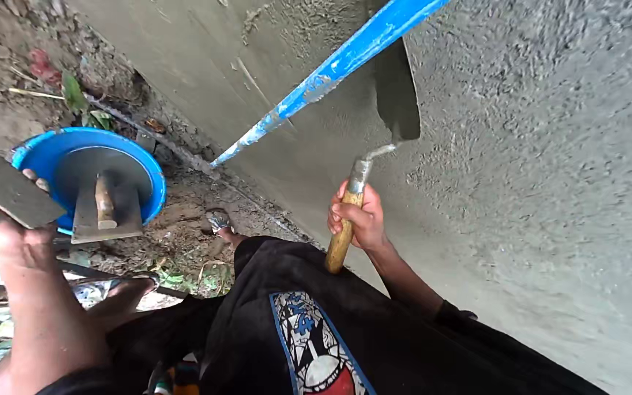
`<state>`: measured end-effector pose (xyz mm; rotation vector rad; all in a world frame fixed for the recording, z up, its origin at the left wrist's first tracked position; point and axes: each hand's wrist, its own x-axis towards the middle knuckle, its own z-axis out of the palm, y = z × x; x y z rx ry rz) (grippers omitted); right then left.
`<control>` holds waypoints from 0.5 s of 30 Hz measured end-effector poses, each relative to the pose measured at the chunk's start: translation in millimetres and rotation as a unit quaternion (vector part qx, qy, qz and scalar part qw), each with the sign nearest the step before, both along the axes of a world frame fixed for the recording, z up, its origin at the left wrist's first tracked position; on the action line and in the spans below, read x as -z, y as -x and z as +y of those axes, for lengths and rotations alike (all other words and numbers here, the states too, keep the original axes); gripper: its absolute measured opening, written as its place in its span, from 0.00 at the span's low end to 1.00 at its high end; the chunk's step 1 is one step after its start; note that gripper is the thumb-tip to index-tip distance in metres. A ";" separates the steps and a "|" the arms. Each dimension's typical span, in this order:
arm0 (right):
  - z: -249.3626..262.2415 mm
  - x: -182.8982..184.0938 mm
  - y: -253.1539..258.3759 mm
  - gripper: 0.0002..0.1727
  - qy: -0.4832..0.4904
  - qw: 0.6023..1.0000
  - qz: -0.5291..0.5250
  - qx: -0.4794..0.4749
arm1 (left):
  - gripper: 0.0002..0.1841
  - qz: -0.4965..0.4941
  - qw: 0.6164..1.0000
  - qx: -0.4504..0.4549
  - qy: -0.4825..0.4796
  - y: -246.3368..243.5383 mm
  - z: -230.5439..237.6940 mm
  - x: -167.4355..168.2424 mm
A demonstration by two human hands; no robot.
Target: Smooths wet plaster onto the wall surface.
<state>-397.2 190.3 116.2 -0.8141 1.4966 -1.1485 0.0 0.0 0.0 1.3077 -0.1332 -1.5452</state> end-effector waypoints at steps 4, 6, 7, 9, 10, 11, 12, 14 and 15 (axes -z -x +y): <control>12.2 28.7 2.2 0.09 -0.062 0.998 -0.026 -0.019 | 0.18 -0.024 1.000 -0.002 -0.008 1.2 -5.7 14.8; 11.9 56.0 -3.7 0.09 -0.112 0.993 -0.040 -0.014 | 0.20 0.012 0.987 0.064 0.145 -15.7 -1.7 58.7; 9.9 71.2 -5.7 0.09 -0.136 0.990 -0.042 -0.010 | 0.21 0.113 0.930 0.166 0.309 -40.5 -4.0 100.9; 0.9 102.2 -4.5 0.08 -0.177 0.984 -0.036 -0.002 | 0.18 -0.035 0.999 0.032 0.024 -0.8 -12.7 54.8; -4.6 114.8 -1.2 0.08 -0.192 0.981 -0.034 0.004 | 0.16 -0.042 0.998 0.020 -0.042 3.5 -18.9 53.3; -8.6 123.1 3.4 0.09 -0.203 0.978 -0.034 0.011 | 0.16 -0.031 0.998 0.015 -0.060 1.0 -21.3 67.4; -10.3 125.4 8.0 0.10 -0.210 0.977 -0.035 0.014 | 0.18 0.000 0.999 0.020 -0.032 -8.9 -18.9 96.4; -11.3 113.8 12.0 0.09 -0.207 0.977 -0.051 0.018 | 0.22 0.091 0.989 0.068 0.091 -41.4 -13.9 162.9; -10.0 101.1 12.2 0.09 -0.201 0.977 -0.065 0.024 | 0.23 0.096 0.989 0.064 0.097 -45.6 -15.5 174.3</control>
